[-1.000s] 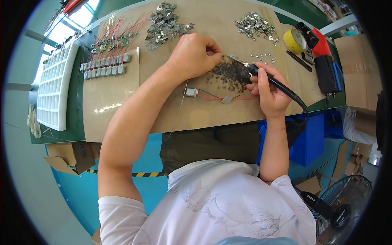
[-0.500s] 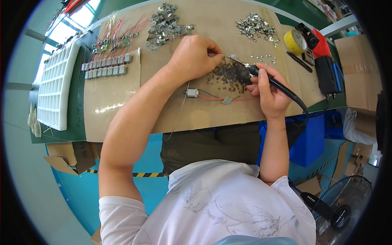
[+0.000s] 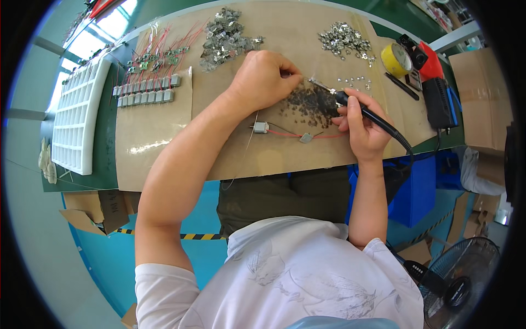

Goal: Soldering wires to small electronic components on a workbench.

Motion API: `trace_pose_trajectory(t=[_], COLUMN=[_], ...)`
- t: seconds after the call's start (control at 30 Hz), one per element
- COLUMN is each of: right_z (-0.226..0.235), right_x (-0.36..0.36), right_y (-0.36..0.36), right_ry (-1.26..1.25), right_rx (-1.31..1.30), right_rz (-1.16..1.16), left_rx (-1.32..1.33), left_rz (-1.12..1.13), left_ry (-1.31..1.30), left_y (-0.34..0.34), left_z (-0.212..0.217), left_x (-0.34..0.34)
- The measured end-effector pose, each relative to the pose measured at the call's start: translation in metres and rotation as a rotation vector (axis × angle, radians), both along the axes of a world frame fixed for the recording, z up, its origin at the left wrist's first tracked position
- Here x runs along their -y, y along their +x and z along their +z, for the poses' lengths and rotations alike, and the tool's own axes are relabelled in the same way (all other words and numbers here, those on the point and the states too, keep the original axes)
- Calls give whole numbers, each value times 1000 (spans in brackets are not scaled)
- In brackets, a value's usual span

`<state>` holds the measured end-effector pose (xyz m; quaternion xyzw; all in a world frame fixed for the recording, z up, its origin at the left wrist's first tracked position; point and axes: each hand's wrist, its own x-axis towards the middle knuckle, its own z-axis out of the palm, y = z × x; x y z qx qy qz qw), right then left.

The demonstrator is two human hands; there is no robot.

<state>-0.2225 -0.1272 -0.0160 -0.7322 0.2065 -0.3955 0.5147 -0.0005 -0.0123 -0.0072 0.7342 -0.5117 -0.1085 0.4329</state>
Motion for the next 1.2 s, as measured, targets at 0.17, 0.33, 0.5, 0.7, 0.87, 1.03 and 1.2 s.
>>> trace_pose_trajectory(t=[0.17,0.33,0.5,0.7,0.87,1.03,1.2], right_z=[4,-2,-1,11,26,19,26], right_x=[-2,-1,-2,-10,-22,-26,-34], right_y=[2,0,-3,-11,-19,-14,-3], right_ry=[2,-26,-68,-315,-625,-635,-610], right_rx=[-12,45,79,-29,-178,-160,-105], right_rz=[11,-2,-29,109,232,261,161], left_rx=[25,20,-61,-111,-690,-894,-873], left_rz=[-11,-15,39,101,142,129,-131], left_ry=[19,9,3,-47,78,23,173], left_y=[0,-2,0,2,3,7,19], left_z=[0,2,1,5,23,33,34], left_x=[-1,0,0,-1,0,-9,-15])
